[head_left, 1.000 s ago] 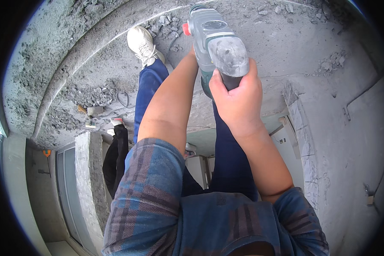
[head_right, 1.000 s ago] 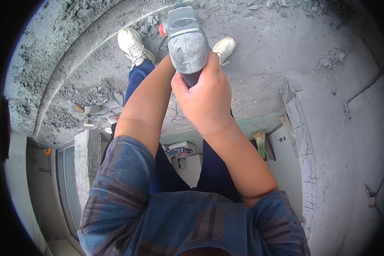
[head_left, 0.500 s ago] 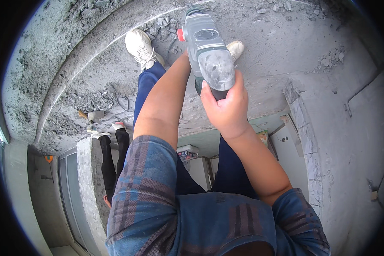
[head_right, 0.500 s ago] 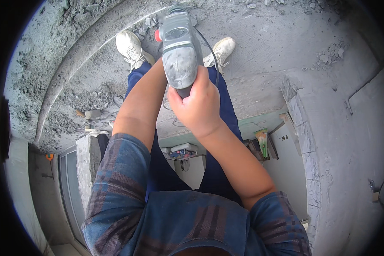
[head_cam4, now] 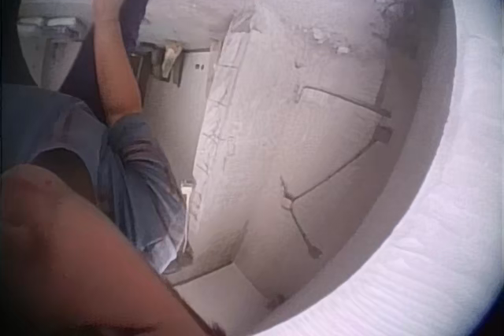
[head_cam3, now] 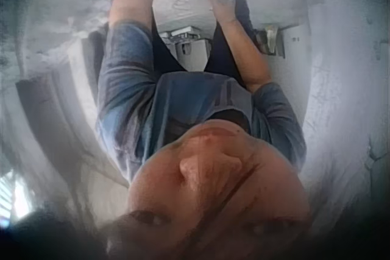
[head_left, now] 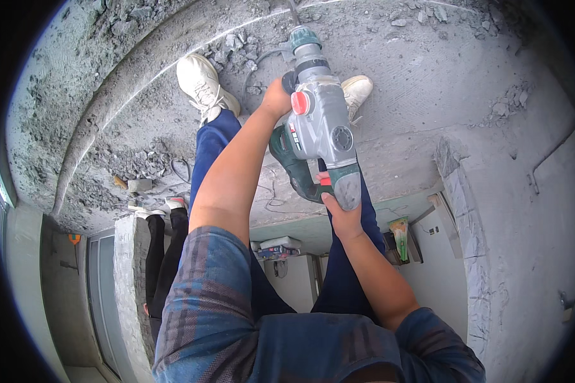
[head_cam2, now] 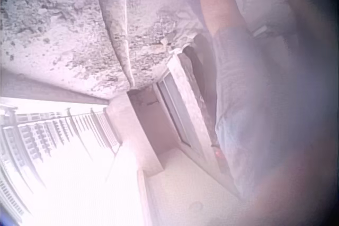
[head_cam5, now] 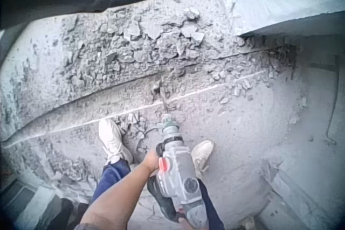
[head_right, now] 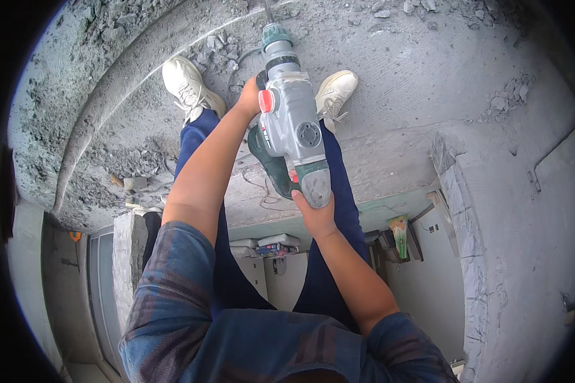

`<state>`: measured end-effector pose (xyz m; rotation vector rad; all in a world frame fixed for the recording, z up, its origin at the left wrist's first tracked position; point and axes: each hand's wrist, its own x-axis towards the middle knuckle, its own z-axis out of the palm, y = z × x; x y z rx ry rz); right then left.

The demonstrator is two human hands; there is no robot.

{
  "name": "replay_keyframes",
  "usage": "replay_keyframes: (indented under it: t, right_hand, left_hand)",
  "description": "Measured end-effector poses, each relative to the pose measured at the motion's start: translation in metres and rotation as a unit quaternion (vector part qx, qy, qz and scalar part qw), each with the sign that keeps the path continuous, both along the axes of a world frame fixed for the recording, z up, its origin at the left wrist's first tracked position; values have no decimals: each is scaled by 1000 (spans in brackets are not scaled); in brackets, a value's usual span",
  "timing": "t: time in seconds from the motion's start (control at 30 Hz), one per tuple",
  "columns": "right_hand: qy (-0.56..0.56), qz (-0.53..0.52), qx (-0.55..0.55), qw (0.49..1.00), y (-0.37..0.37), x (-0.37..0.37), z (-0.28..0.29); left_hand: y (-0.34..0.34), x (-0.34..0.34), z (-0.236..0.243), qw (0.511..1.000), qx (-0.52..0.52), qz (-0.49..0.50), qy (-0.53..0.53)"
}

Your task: Using a hammer drill to chip away at or drill into a concrete floor.

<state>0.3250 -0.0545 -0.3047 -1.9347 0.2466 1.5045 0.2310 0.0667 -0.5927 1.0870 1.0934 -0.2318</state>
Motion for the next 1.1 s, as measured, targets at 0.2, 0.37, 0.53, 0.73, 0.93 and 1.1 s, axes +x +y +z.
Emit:
replay_keyframes:
  t: [0.2, 0.37, 0.53, 0.73, 0.93, 1.1]
  right_hand:
    - [-61, 46, 48, 996, 57, 43, 39]
    - [-57, 19, 95, 994, 87, 71, 50]
    - [-49, 57, 67, 995, 84, 64, 52]
    - [-69, 139, 35, 987, 115, 54, 51]
    - [-151, 188, -10, 970, 147, 35, 23]
    - [-170, 203, 27, 964, 90, -8, 26]
  left_hand:
    - [37, 9, 19, 994, 3, 31, -103]
    - [12, 31, 55, 959, -184, 208, 50]
    - [-12, 19, 54, 920, -238, 309, 36]
    - [-16, 12, 43, 815, -340, 466, -55]
    - [7, 3, 4, 751, -457, 473, -61]
    - [-21, -29, -1, 882, -317, 332, -108]
